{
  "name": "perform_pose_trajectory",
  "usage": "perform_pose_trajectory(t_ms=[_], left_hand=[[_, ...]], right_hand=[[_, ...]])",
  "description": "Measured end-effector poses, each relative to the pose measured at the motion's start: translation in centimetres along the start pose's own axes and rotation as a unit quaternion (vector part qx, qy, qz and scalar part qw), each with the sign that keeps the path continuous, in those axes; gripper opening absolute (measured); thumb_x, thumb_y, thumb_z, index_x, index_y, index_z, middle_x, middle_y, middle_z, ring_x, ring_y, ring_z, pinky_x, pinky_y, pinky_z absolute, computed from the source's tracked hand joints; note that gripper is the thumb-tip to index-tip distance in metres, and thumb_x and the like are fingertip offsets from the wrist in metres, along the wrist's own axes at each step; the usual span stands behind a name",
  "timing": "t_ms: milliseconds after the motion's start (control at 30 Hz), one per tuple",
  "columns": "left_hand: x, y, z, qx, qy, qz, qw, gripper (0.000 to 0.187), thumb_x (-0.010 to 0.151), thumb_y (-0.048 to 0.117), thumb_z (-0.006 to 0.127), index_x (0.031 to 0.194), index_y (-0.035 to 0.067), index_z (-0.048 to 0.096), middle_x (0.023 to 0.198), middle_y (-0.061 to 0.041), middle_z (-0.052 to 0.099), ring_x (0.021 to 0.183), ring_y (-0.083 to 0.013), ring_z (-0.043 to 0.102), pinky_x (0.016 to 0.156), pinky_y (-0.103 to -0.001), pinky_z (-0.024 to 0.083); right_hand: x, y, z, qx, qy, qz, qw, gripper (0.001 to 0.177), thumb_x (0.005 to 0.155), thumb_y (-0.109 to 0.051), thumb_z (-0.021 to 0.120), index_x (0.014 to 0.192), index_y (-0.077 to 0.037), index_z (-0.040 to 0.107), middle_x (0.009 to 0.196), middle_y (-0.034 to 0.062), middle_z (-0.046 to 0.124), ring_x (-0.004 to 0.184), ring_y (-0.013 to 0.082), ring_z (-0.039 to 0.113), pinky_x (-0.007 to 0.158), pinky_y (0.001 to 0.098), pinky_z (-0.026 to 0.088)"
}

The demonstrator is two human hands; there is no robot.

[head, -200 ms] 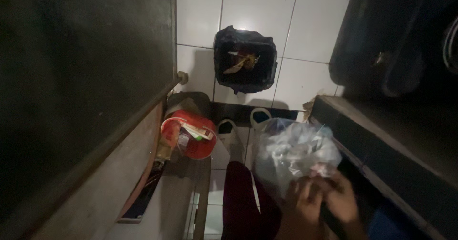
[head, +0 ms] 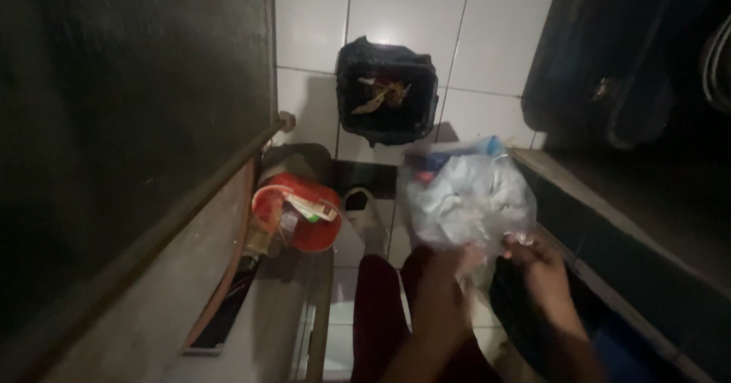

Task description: The person empties a plastic bag containing food scraps into a black compost bin, then ties the bag and places it on the floor. They walk through a cluttered home, briefly open a door, and place the bag into a large metal drum.

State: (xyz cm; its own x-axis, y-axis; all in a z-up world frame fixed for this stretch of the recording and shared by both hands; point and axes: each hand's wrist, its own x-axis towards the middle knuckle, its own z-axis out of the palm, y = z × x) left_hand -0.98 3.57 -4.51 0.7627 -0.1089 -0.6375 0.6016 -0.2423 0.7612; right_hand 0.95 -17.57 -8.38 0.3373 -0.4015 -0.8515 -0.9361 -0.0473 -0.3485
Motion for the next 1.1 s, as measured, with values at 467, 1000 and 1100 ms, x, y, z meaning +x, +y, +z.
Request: perform_pose_trajectory(t_ms=[467,1000,1100], left_hand=[[21.2,-21.8,-9.1,-0.334,0.197,-0.163,0.907,0.039,0.1,0.026,0.06,0.131,0.003,0.064,0.13,-0.009,0.067,0.121,-0.0204,0.061,0.102,-0.035,0.045],[25.5,-20.8,-7.4,-0.163,0.095,-0.151,0.97,0.055,0.102,0.045,0.049,0.143,0.009,0.052,0.144,-0.01,0.053,0.133,-0.0262,0.05,0.109,-0.041,0.038],[29.4,-25.9,-9.9,-0.084,0.267,-0.168,0.945,0.051,0.1,0.042,0.052,0.132,0.003,0.063,0.128,-0.016,0.067,0.119,-0.03,0.062,0.103,-0.042,0.046]], right_hand=[[-2.1,-9.4,1.5,-0.086,0.037,-0.089,0.992,0.019,0.096,-0.02,0.07,0.109,-0.006,0.071,0.09,0.006,0.074,0.081,0.0164,0.065,0.074,0.03,0.05],[-2.9,-13.9,3.8,-0.06,0.071,-0.031,0.995,0.066,0.085,-0.014,0.067,0.148,-0.021,0.046,0.131,0.0101,0.063,0.111,0.0238,0.065,0.088,0.0397,0.057],[-0.3,-13.4,3.3,-0.012,0.057,-0.09,0.994,0.064,0.088,-0.015,0.068,0.149,-0.015,0.048,0.132,0.0115,0.061,0.109,0.023,0.064,0.086,0.0379,0.055]])
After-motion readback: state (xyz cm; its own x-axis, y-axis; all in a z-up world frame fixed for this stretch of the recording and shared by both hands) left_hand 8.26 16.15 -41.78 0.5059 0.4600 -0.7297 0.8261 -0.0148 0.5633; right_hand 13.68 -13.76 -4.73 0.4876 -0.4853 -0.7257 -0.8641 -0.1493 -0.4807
